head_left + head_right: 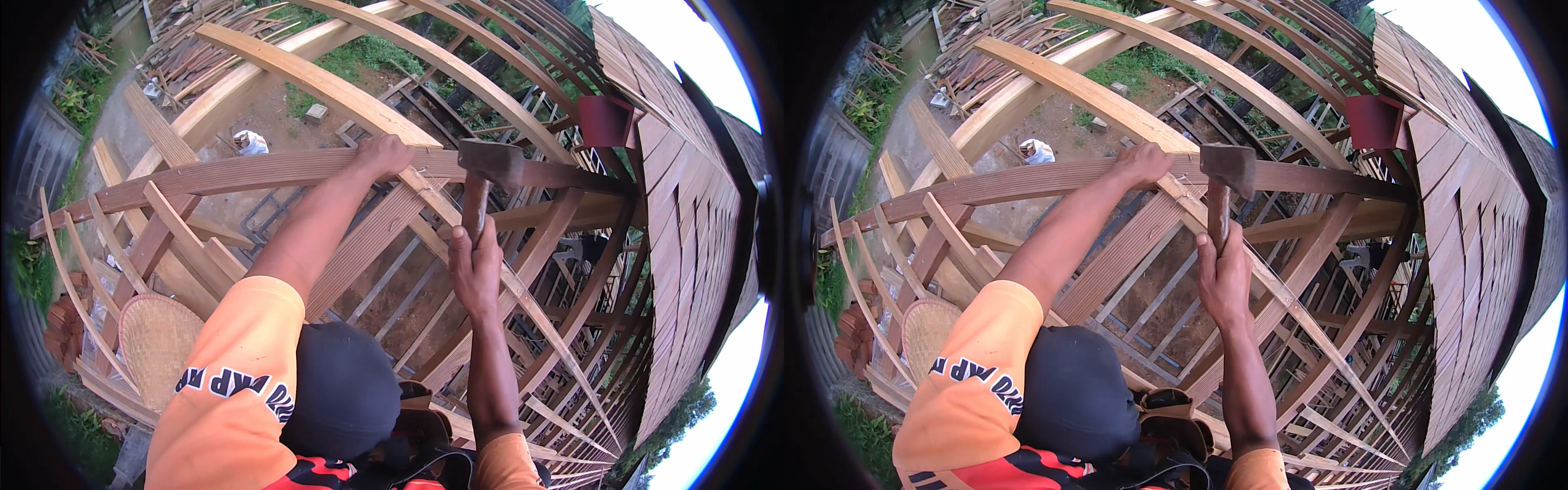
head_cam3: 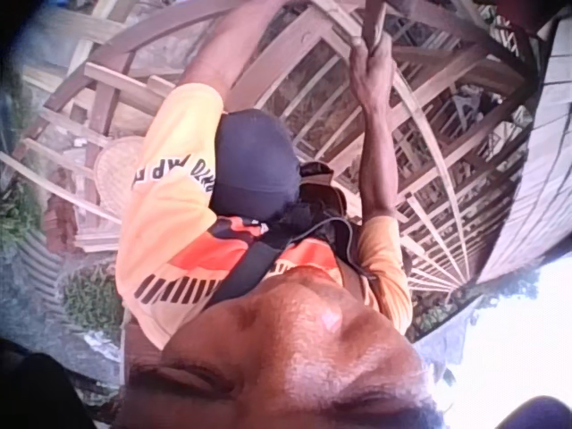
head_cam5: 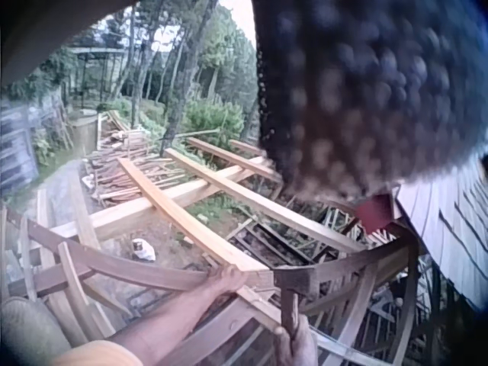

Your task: The person positions a wooden shingle on a roof frame and secures it by hammering a nail into the wood using a roofing hatchet.

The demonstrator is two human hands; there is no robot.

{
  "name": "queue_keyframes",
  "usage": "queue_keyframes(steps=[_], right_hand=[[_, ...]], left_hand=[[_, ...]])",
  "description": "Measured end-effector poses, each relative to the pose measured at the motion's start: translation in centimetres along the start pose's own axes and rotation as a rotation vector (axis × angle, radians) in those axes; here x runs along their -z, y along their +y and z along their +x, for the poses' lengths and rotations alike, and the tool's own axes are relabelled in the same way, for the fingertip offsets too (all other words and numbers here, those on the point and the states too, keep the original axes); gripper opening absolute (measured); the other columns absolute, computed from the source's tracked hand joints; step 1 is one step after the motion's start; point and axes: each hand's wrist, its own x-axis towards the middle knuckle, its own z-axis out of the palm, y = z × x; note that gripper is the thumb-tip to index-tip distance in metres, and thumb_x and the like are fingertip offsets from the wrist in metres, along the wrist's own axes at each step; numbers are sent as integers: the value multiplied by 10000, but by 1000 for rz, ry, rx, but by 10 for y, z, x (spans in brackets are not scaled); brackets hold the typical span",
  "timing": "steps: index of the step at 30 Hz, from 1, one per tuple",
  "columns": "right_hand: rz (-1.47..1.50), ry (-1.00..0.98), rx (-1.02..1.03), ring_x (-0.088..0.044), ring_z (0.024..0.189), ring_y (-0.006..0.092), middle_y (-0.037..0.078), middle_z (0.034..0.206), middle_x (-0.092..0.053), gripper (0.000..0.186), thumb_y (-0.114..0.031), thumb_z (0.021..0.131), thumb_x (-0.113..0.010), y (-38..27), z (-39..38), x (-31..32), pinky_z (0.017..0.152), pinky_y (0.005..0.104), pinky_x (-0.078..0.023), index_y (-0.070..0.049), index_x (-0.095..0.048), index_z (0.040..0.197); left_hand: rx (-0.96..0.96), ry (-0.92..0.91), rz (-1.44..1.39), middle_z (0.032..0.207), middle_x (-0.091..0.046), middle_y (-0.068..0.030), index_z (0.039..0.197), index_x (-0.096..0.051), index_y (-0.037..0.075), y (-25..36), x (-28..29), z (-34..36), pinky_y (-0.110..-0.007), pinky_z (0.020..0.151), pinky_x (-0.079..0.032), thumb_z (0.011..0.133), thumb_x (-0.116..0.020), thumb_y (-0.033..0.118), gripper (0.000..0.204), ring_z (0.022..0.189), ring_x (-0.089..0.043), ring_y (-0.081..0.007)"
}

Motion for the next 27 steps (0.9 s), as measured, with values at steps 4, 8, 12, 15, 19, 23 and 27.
queue_keyframes(steps=[4,8,12,15,19,23,27], right_hand=[[594,584,689,-522,673,118,42,839,-519,570,-442,997,-625,-101,23,80,581,258,-458,4,-429,1291],[837,586,784,-542,710,175,31,852,-539,481,-438,975,-661,-66,5,48,694,323,-510,-46,-488,1192],[-98,-2,-186,-627,729,387,296,834,-604,291,-201,1007,-580,44,-19,-43,686,481,-477,15,-490,1180],[116,106,-65,-602,631,202,134,730,-587,289,-227,1021,-579,21,-8,-15,588,376,-479,2,-507,1181],[703,499,586,-544,702,109,30,895,-525,526,-414,989,-643,-78,15,66,634,293,-517,-70,-416,1315],[919,453,936,-429,680,110,0,842,-429,471,-496,991,-610,-92,9,64,659,272,-443,-60,-497,1129],[8,-31,-150,-623,759,279,165,823,-607,272,-223,991,-626,106,-28,-45,765,409,-522,27,-575,1084]], left_hand=[[14,23,10,1318,-631,-240,1235,-674,-11,6,5,-2,-476,1084,-409,949,-432,463,604,1251,-595,-368],[5,-4,0,1310,-643,-220,1241,-676,-1,7,15,-6,-472,1089,-407,948,-412,436,589,1245,-602,-358],[-3,13,9,1348,-613,-231,1245,-677,7,11,6,-1,-470,1092,-422,944,-410,432,586,1280,-573,-376],[-53,-17,4,1350,-610,-234,1250,-669,1,7,7,-4,-480,1102,-405,945,-404,439,596,1278,-572,-373],[-9,51,-45,1309,-617,-272,1196,-679,-38,-5,-2,1,-498,1070,-431,937,-434,464,616,1236,-587,-413],[-31,-24,-12,1340,-608,-248,1237,-668,-14,-2,7,-14,-481,1088,-419,947,-410,450,605,1265,-575,-381],[-46,-36,-36,1353,-608,-237,1260,-665,1,31,3,-12,-469,1102,-408,947,-407,426,587,1288,-568,-350]])
